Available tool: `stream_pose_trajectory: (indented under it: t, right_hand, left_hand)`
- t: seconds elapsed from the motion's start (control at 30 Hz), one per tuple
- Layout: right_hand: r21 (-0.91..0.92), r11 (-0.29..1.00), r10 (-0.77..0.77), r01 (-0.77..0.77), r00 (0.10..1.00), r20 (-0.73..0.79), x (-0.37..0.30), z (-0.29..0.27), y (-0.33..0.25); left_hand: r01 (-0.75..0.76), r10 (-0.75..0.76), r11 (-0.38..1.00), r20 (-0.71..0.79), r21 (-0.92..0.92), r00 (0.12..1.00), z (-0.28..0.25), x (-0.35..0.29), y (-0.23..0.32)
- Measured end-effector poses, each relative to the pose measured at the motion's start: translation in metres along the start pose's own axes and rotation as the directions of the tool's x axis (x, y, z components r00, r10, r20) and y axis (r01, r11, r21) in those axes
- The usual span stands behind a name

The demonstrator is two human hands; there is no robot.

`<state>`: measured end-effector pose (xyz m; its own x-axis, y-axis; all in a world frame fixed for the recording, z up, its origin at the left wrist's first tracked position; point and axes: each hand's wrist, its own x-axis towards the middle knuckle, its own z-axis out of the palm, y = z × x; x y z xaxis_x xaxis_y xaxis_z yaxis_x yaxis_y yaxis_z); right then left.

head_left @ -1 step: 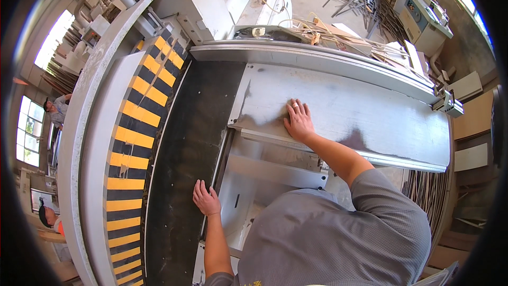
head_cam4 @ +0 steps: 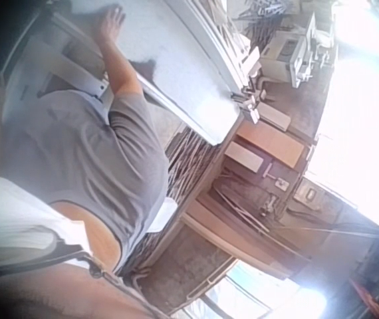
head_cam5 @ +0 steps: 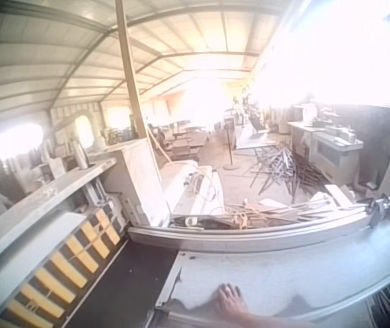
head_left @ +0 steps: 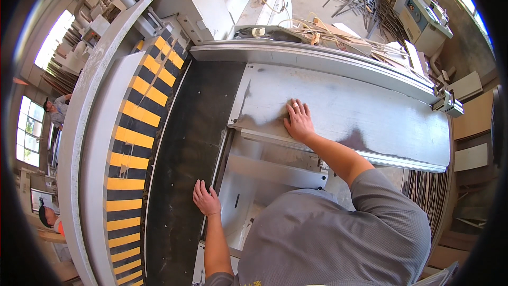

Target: The person feeds a large plywood panel into an industrial edge-banding machine, aligns it by hand, and later removes a long trimmed waste strip from the side of the machine.

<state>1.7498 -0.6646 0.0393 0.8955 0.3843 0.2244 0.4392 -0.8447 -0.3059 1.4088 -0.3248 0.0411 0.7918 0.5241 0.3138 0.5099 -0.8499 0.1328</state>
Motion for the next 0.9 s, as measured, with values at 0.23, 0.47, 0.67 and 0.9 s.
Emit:
stream_pose_trajectory:
  t: [0.23, 0.47, 0.67, 0.9]
  right_hand:
    - [-0.021, 1.000, 0.011, -0.011, 1.000, -0.006, 0.000, -0.004, -0.004]
    - [-0.026, 0.999, 0.022, -0.021, 0.999, 0.040, 0.000, 0.004, -0.002]
    - [-0.079, 0.996, -0.014, 0.031, 0.977, 0.211, 0.007, -0.006, 0.003]
    - [-0.015, 1.000, 0.014, -0.012, 0.990, 0.142, 0.005, -0.040, -0.012]
  left_hand:
    - [0.056, -0.057, 0.998, 0.044, 0.016, 0.997, -0.004, 0.002, 0.003]
    - [0.012, -0.011, 1.000, 0.009, -0.005, 1.000, -0.001, 0.002, -0.001]
    - [0.069, -0.069, 0.998, 0.034, -0.003, 0.997, -0.033, 0.008, 0.006]
    - [0.027, -0.027, 0.999, -0.001, -0.041, 1.000, -0.060, 0.012, 0.007]
